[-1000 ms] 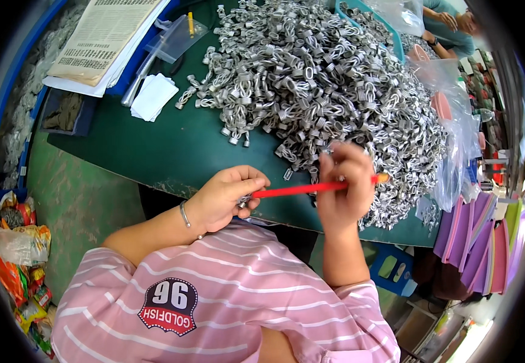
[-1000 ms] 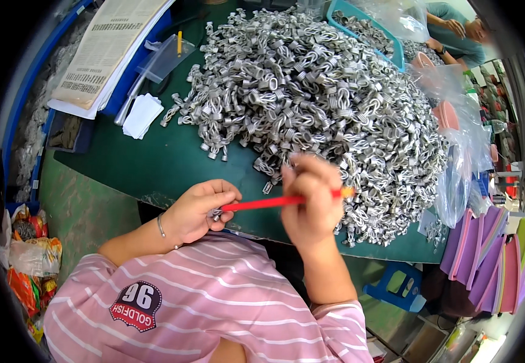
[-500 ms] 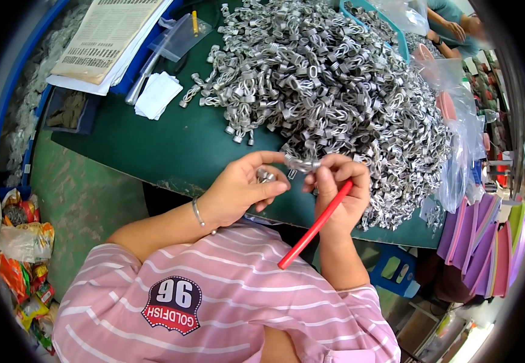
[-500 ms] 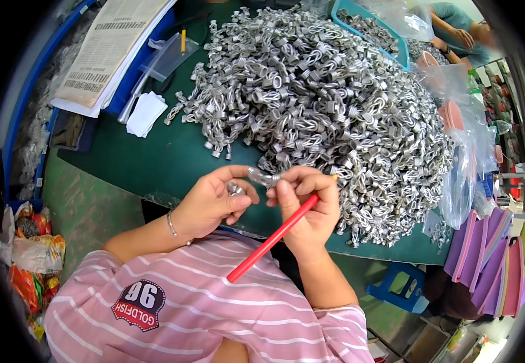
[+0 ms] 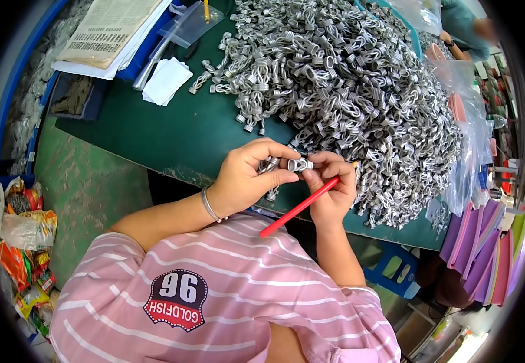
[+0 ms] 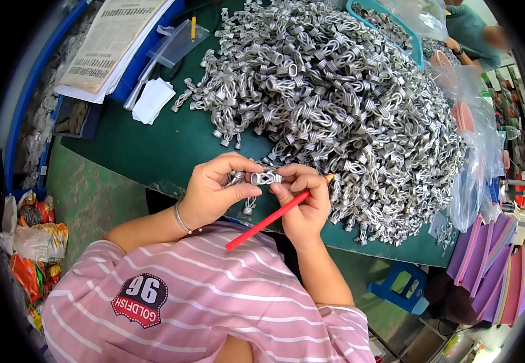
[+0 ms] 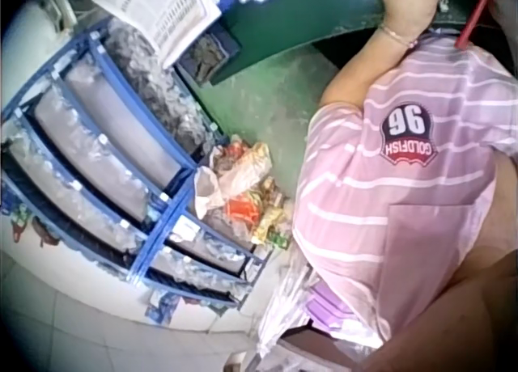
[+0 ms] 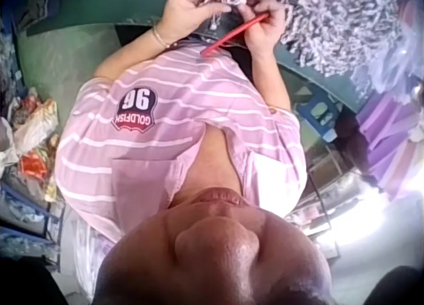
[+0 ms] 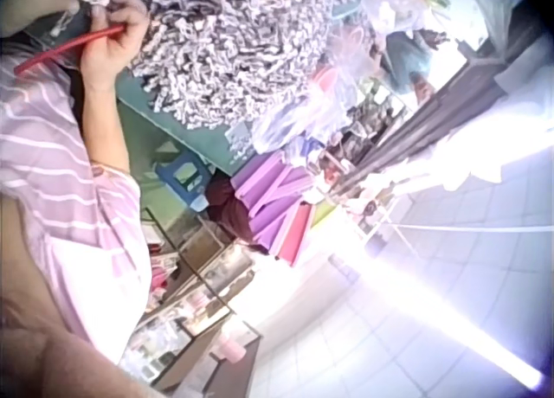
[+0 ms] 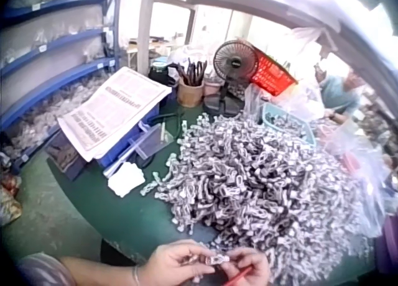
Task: The person assembles metal hooks by fitting two small metal parts together by hand, then places the assembled hooks into a clear plastic bag.
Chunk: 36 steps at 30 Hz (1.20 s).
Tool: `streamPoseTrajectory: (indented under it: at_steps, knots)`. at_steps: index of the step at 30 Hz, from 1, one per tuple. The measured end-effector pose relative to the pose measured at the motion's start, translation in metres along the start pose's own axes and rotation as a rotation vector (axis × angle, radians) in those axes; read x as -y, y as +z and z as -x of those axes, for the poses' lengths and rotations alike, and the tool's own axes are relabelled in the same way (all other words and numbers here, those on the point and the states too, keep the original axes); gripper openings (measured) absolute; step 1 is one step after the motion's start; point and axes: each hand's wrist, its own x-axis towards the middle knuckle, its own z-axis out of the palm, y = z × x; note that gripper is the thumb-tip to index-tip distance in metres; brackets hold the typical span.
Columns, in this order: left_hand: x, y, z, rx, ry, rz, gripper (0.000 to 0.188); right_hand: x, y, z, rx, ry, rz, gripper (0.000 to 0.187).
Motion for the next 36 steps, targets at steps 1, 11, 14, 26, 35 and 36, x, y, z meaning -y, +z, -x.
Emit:
streamPoseTrajectory:
  at_steps: [1, 11, 14, 26, 35, 36]
  knots:
    - [0.001, 0.0, 0.0, -0.016, 0.031, 0.007, 0.028, 0.001, 0.0, 0.001, -0.001, -0.058, 0.067, 0.026]
    - [-0.006, 0.003, 0.002, 0.003, -0.551, 0.705, 0.025, 0.02, 0.01, 0.002, 0.097, -0.34, 0.266, 0.036]
    - [-0.001, -0.008, 0.003, -0.047, -0.6, 0.878, 0.028, 0.02, 0.006, -0.001, -0.003, -0.341, 0.443, 0.027]
    - [-0.006, -0.015, 0.004, -0.196, -0.545, 0.436, 0.016, 0.003, -0.003, -0.019, 0.248, -0.436, 1.153, 0.019]
    - [-0.009, -0.007, 0.003, 0.01, -0.541, 0.088, 0.021, 0.015, 0.005, -0.015, 0.274, -0.516, 0.717, 0.024]
    - [-0.009, -0.007, 0.004, 0.002, -0.484, 0.128, 0.022, 0.017, 0.002, -0.012, 0.234, -0.409, 0.638, 0.023]
